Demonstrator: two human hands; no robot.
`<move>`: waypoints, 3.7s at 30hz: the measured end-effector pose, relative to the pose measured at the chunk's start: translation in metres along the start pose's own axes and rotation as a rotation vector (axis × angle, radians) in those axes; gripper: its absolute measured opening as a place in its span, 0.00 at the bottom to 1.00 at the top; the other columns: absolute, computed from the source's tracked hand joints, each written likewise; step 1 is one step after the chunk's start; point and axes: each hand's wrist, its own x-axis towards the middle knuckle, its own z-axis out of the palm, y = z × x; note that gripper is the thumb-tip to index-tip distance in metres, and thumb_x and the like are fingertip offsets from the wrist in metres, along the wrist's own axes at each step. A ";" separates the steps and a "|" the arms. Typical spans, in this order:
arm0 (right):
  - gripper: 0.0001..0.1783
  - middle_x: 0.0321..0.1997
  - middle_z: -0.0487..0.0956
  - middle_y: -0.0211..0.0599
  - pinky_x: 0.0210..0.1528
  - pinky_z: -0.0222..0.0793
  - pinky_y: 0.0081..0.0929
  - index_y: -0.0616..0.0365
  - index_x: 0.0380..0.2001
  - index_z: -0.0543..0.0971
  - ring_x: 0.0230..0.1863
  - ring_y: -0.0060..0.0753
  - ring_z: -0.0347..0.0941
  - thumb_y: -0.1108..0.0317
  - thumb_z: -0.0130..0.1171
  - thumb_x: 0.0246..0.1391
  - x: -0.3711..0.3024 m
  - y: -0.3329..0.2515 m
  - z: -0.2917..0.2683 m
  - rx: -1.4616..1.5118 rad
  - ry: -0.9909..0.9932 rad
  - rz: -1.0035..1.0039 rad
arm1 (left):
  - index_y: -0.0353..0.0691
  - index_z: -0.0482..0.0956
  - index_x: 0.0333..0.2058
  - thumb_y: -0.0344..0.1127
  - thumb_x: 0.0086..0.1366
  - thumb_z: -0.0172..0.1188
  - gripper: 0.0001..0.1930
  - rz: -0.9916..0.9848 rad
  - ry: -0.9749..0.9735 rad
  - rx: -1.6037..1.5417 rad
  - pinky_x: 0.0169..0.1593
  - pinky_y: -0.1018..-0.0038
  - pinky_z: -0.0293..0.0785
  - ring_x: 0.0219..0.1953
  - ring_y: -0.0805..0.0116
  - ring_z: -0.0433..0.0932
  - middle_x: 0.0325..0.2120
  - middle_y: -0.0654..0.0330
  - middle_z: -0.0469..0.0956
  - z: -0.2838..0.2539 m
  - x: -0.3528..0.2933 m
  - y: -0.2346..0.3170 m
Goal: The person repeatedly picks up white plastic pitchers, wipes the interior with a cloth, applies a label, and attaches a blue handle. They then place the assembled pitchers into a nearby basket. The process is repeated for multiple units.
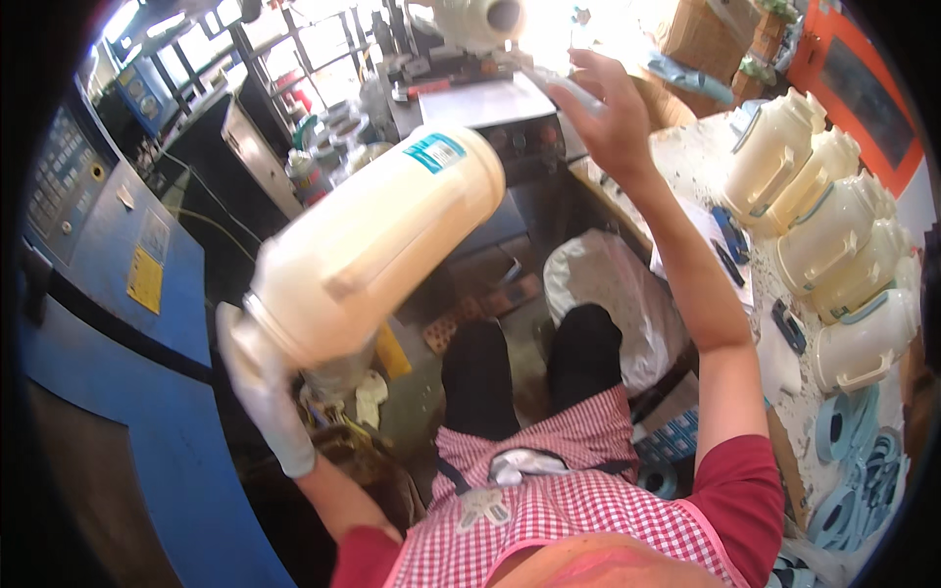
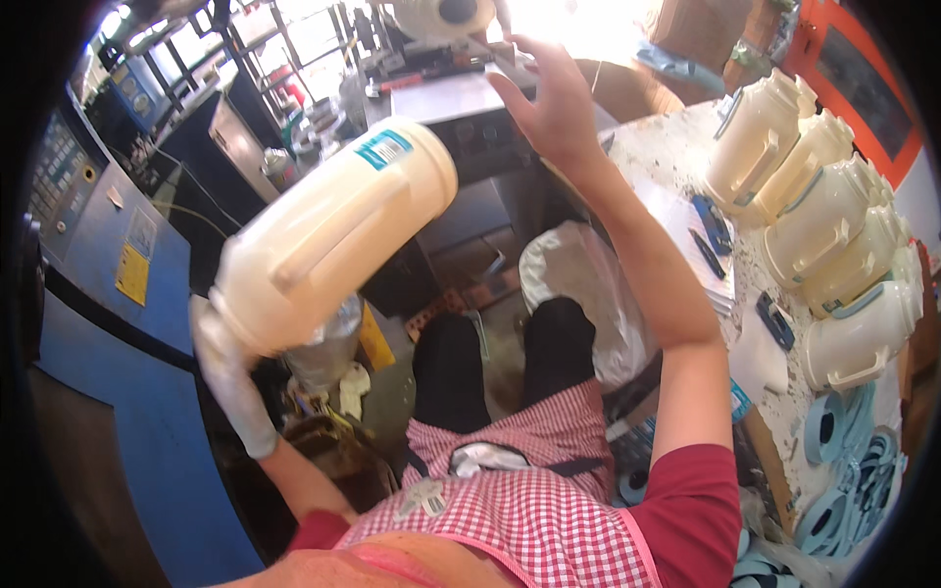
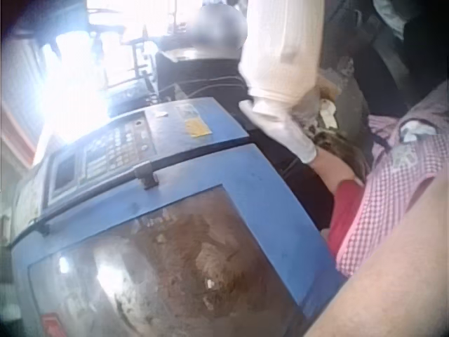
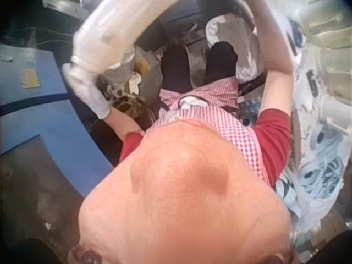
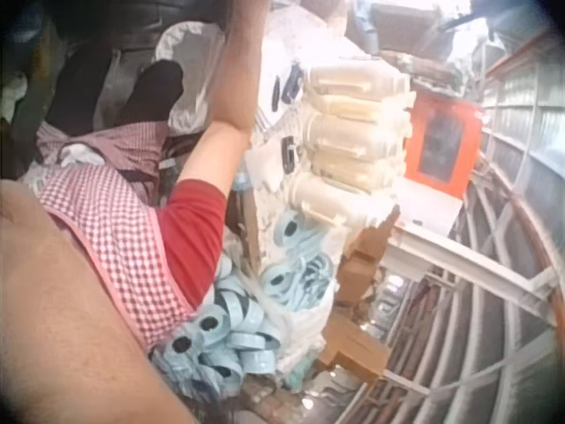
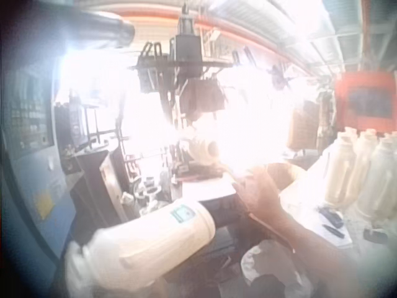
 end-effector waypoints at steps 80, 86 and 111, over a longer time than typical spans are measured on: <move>0.16 0.41 0.87 0.53 0.50 0.79 0.50 0.57 0.43 0.87 0.48 0.58 0.84 0.58 0.59 0.63 -0.362 -0.162 -0.723 -1.847 0.103 1.123 | 0.21 0.81 0.39 0.24 0.62 0.54 0.12 0.091 -1.216 0.251 0.64 0.70 0.70 0.64 0.63 0.72 0.71 0.47 0.68 0.202 0.011 0.014; 0.17 0.51 0.85 0.59 0.57 0.78 0.51 0.60 0.46 0.87 0.56 0.61 0.82 0.66 0.56 0.59 -0.381 -0.154 -0.791 -1.854 -0.201 1.604 | 0.25 0.81 0.40 0.18 0.63 0.55 0.09 0.041 -0.927 0.118 0.75 0.63 0.59 0.73 0.56 0.65 0.72 0.48 0.66 0.181 -0.055 -0.004; 0.33 0.45 0.83 0.37 0.38 0.75 0.24 0.65 0.65 0.71 0.35 0.25 0.80 0.52 0.65 0.67 -0.135 -0.130 -0.053 0.407 -0.063 0.702 | 0.36 0.70 0.36 0.51 0.84 0.38 0.25 -0.185 -0.979 -0.671 0.68 0.57 0.70 0.57 0.52 0.80 0.53 0.42 0.81 0.146 -0.051 -0.018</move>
